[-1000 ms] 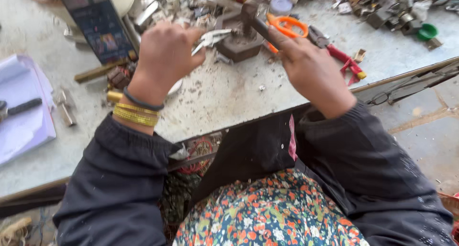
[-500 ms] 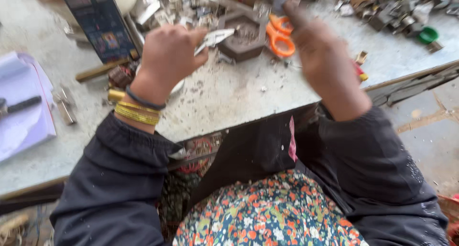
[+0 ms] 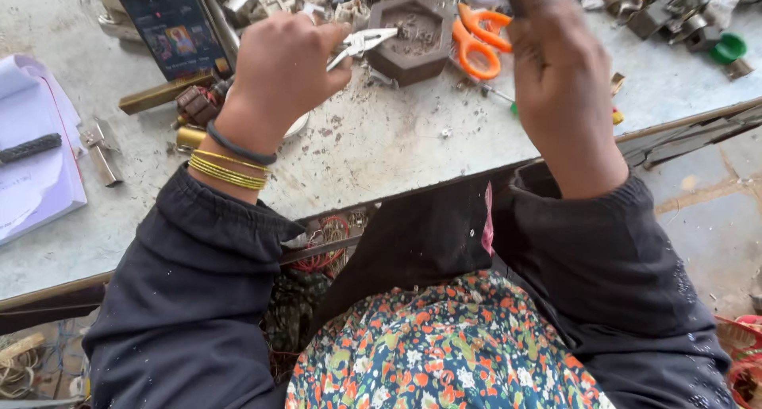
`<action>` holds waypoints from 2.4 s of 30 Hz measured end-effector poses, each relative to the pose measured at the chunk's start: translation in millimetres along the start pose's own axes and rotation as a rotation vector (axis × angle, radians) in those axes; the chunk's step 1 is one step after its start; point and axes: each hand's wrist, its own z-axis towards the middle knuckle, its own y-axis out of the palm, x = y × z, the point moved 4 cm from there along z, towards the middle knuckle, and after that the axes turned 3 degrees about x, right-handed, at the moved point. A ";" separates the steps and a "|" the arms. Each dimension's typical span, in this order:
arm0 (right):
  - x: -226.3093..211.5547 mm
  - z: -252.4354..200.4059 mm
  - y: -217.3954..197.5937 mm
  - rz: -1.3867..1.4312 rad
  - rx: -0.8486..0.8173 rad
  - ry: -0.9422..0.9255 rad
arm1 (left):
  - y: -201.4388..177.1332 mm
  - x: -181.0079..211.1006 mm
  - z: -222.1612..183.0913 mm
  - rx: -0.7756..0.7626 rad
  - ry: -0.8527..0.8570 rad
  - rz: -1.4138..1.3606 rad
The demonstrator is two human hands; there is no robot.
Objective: The person uses pliers and a hammer to shape a metal component on a small anvil, then uses a screwdriver to adjust screws on a white electrical socket. The person works at a cluttered table with various tools and parts.
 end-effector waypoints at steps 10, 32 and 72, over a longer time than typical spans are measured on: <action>2.0 12.7 8.1 -0.119 -0.260 0.208 | -10.7 -3.7 3.2 -0.003 -0.025 -0.030; -20.5 15.9 20.6 -0.143 -0.272 -0.093 | -4.4 -26.2 2.6 0.091 -0.081 -0.013; 7.8 11.9 14.2 -0.081 -0.293 0.151 | 37.0 -23.1 -6.0 -0.063 -0.152 -0.093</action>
